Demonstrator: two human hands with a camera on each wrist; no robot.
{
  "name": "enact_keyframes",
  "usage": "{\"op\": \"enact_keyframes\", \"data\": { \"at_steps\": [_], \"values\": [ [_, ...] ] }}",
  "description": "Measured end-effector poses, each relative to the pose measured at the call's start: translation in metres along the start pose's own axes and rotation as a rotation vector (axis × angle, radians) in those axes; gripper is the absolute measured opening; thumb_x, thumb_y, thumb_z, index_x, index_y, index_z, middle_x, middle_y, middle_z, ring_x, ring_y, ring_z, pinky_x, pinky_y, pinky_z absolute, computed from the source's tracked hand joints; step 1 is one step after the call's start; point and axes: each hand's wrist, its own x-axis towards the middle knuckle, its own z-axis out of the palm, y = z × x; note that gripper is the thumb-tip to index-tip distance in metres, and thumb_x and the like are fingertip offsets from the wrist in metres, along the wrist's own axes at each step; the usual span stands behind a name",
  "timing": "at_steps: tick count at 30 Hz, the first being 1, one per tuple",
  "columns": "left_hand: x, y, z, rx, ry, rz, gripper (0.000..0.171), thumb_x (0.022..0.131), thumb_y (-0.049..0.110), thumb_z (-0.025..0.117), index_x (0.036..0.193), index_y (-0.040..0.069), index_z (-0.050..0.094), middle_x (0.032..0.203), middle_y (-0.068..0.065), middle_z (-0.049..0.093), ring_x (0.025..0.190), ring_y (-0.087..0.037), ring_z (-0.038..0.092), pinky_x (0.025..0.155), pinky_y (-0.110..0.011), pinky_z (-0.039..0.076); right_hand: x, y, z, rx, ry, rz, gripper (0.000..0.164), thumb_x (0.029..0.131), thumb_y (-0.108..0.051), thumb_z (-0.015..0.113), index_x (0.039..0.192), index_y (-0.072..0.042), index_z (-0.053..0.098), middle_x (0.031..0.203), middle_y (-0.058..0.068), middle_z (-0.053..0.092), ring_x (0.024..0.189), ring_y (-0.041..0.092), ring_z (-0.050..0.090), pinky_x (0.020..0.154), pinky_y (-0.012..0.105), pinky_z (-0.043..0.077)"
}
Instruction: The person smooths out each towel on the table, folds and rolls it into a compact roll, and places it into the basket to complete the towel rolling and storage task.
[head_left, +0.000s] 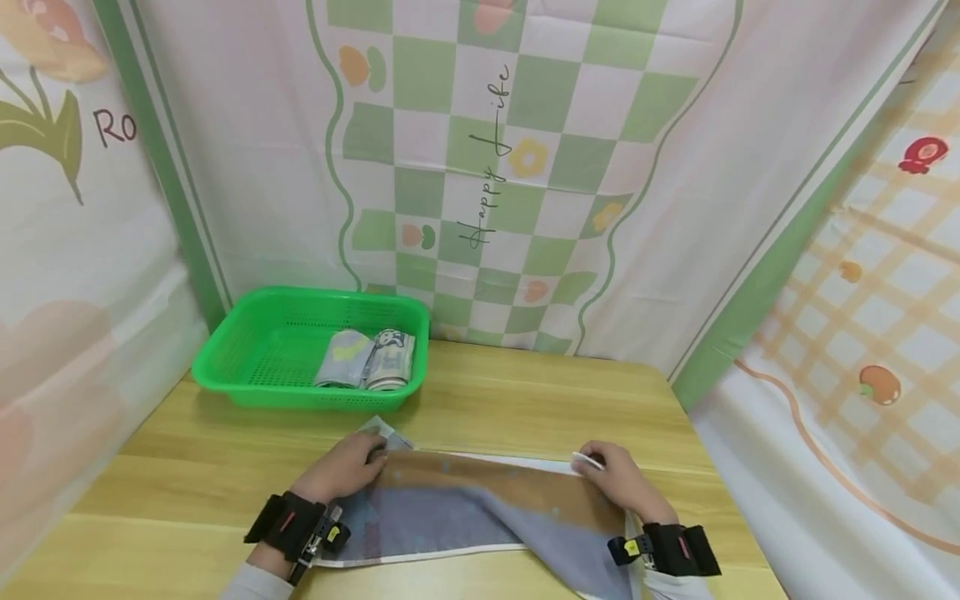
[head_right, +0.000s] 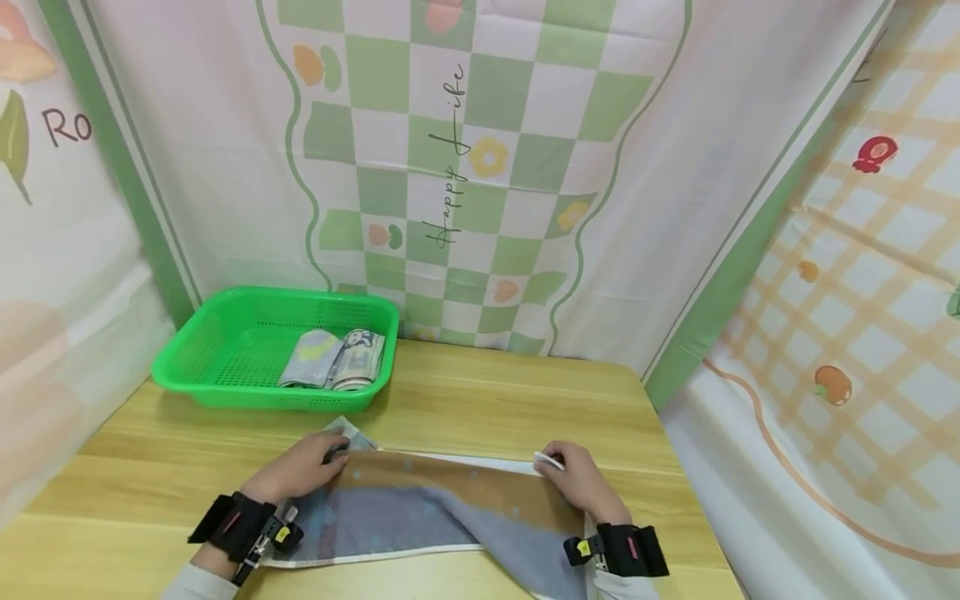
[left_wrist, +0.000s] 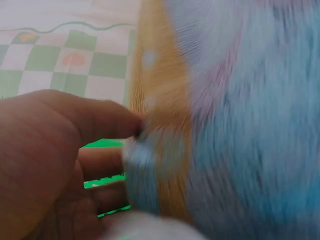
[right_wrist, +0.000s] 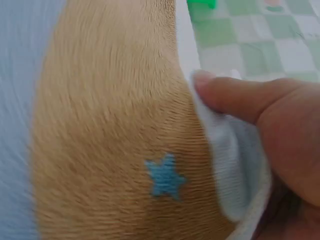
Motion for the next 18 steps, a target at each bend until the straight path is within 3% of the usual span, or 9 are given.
{"op": "enact_keyframes", "data": {
  "at_steps": [3,7,13,18],
  "values": [
    [-0.004,0.0,-0.001,-0.008,-0.028,-0.042,0.047,0.099,0.018,0.064,0.133,-0.013,0.057,0.145,-0.039,0.045,0.136,-0.054,0.043,0.112,-0.063,0.038,-0.005,0.003,-0.012,-0.014,0.137,0.043,0.014,0.101,-0.017,0.063,0.099,-0.004,0.068,0.088,0.001,0.064,0.077,0.006,0.053,0.068,0.026,0.046],
    [-0.007,-0.002,-0.002,-0.007,-0.048,-0.096,0.058,0.099,0.025,0.065,0.141,-0.012,0.049,0.154,-0.04,0.031,0.144,-0.055,0.03,0.116,-0.064,0.031,-0.007,0.012,-0.027,-0.054,0.271,0.149,0.022,0.105,-0.018,0.057,0.108,0.003,0.066,0.086,0.008,0.063,0.071,0.01,0.052,0.062,0.026,0.043],
    [-0.006,-0.007,0.0,0.002,-0.038,-0.134,0.08,0.092,0.03,0.073,0.15,-0.011,0.036,0.158,-0.041,0.018,0.148,-0.056,0.017,0.116,-0.066,0.028,-0.004,0.022,-0.032,-0.079,0.274,0.256,0.03,0.106,-0.015,0.053,0.123,0.009,0.057,0.109,0.026,0.063,0.091,0.033,0.061,0.071,0.036,0.052],
    [-0.006,-0.009,0.002,0.001,-0.057,-0.165,0.093,0.09,0.035,0.075,0.155,-0.009,0.026,0.16,-0.041,0.009,0.15,-0.056,0.009,0.115,-0.069,0.026,-0.006,0.008,-0.016,-0.105,0.238,0.175,0.042,0.095,-0.004,0.067,0.134,0.01,0.054,0.124,0.029,0.059,0.104,0.039,0.06,0.079,0.043,0.054]
  ]
}}
